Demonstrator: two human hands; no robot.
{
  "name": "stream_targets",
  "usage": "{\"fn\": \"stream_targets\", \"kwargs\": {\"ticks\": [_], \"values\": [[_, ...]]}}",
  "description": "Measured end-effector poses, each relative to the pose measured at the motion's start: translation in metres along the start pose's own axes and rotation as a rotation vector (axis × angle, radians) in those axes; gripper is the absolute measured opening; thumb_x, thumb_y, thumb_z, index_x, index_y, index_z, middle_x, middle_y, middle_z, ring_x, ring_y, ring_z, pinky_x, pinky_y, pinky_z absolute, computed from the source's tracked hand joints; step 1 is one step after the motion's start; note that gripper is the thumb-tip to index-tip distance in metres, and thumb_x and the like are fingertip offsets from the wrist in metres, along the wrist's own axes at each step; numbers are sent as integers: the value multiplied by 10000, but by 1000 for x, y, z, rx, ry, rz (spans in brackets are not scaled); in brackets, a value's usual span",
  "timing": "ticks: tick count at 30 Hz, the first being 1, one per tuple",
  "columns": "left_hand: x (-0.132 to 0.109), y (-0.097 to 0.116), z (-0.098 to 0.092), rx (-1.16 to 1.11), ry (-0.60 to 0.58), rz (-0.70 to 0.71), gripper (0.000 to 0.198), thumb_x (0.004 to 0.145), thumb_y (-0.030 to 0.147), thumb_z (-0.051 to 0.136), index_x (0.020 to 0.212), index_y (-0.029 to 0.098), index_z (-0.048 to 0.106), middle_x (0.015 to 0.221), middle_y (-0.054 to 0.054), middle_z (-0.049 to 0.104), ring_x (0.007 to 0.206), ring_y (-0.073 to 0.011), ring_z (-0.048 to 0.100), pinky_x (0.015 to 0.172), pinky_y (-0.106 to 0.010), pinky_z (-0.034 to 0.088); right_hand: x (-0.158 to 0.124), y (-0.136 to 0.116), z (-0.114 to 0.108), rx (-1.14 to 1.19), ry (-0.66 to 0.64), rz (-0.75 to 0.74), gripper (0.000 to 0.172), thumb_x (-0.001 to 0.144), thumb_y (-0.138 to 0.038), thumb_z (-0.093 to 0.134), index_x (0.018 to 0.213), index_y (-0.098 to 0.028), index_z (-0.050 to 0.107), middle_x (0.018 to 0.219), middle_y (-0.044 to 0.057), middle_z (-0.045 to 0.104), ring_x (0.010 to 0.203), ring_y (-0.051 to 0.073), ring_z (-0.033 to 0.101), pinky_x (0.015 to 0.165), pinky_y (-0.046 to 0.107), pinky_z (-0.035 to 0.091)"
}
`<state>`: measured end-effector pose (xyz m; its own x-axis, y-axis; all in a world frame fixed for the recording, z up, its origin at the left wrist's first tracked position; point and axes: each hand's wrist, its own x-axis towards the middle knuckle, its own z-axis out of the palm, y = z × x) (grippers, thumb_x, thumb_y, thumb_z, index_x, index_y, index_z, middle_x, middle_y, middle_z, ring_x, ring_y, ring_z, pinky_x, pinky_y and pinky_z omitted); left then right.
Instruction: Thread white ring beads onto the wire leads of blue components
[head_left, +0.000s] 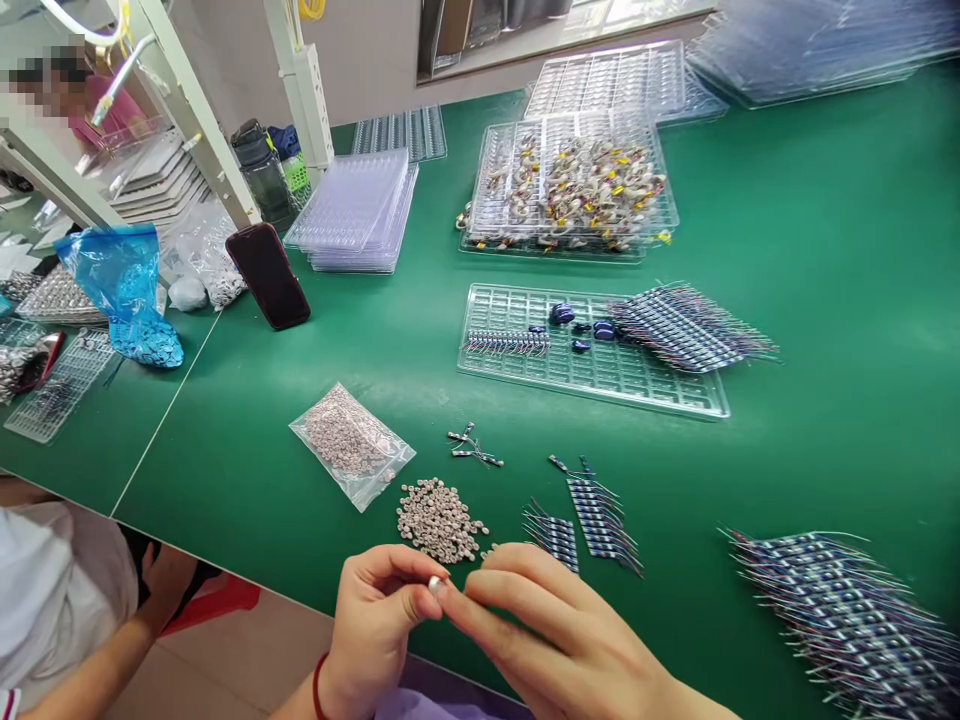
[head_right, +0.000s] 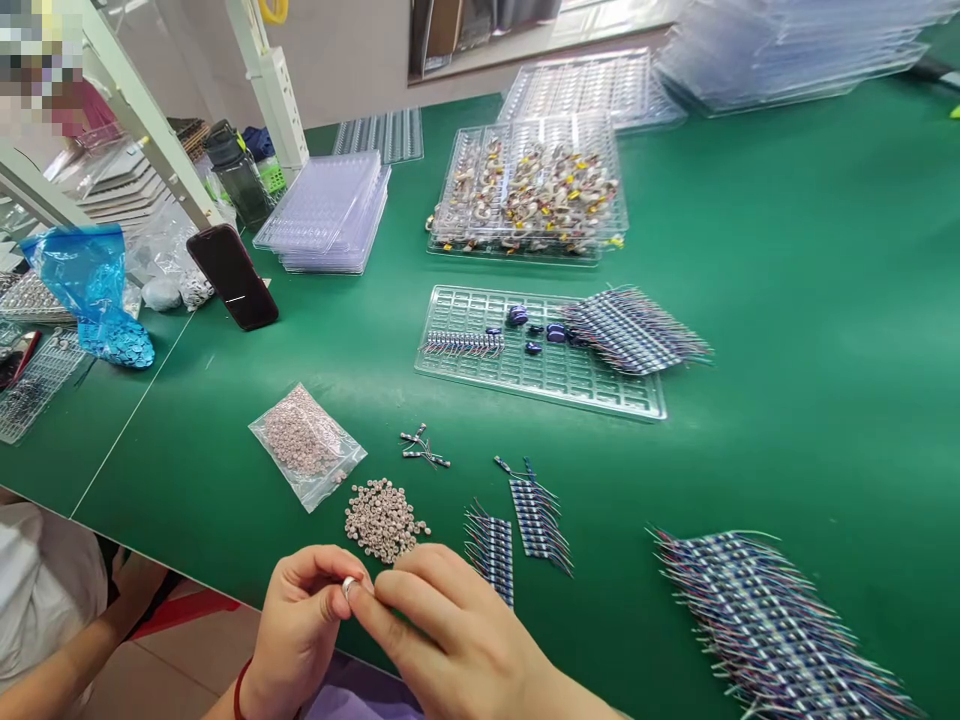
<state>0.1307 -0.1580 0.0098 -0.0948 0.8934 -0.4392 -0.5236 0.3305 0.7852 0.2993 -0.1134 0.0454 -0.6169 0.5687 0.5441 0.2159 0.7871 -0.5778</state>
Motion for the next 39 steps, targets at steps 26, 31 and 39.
{"fn": "stream_targets", "kwargs": {"ticks": [26, 31, 39], "values": [[-9, 14, 20, 554, -97, 704, 158, 683, 307, 805, 801, 207, 773, 669, -63, 736, 578, -135, 659, 567, -204, 539, -57, 16, 33, 661, 39, 357, 370, 976, -227, 486, 1300, -386, 562, 881, 50, 562, 886, 196, 588, 732, 311, 537], [-9, 14, 19, 494, -79, 675, 155, 671, 292, 817, 806, 225, 781, 665, -54, 728, 579, -125, 647, 570, -195, 527, -57, 16, 34, 637, 58, 357, 359, 982, -267, 482, 1315, -382, 551, 947, 68, 583, 916, 206, 597, 714, 298, 545], [-7, -2, 10, 54, -76, 128, 218, 609, 313, 858, 778, 198, 782, 698, -46, 731, 601, -118, 641, 582, -189, 532, -23, 4, 17, 514, 109, 393, 282, 938, -149, 537, 1154, -302, 635, 877, 35, 601, 795, 144, 593, 663, 190, 515]]}}
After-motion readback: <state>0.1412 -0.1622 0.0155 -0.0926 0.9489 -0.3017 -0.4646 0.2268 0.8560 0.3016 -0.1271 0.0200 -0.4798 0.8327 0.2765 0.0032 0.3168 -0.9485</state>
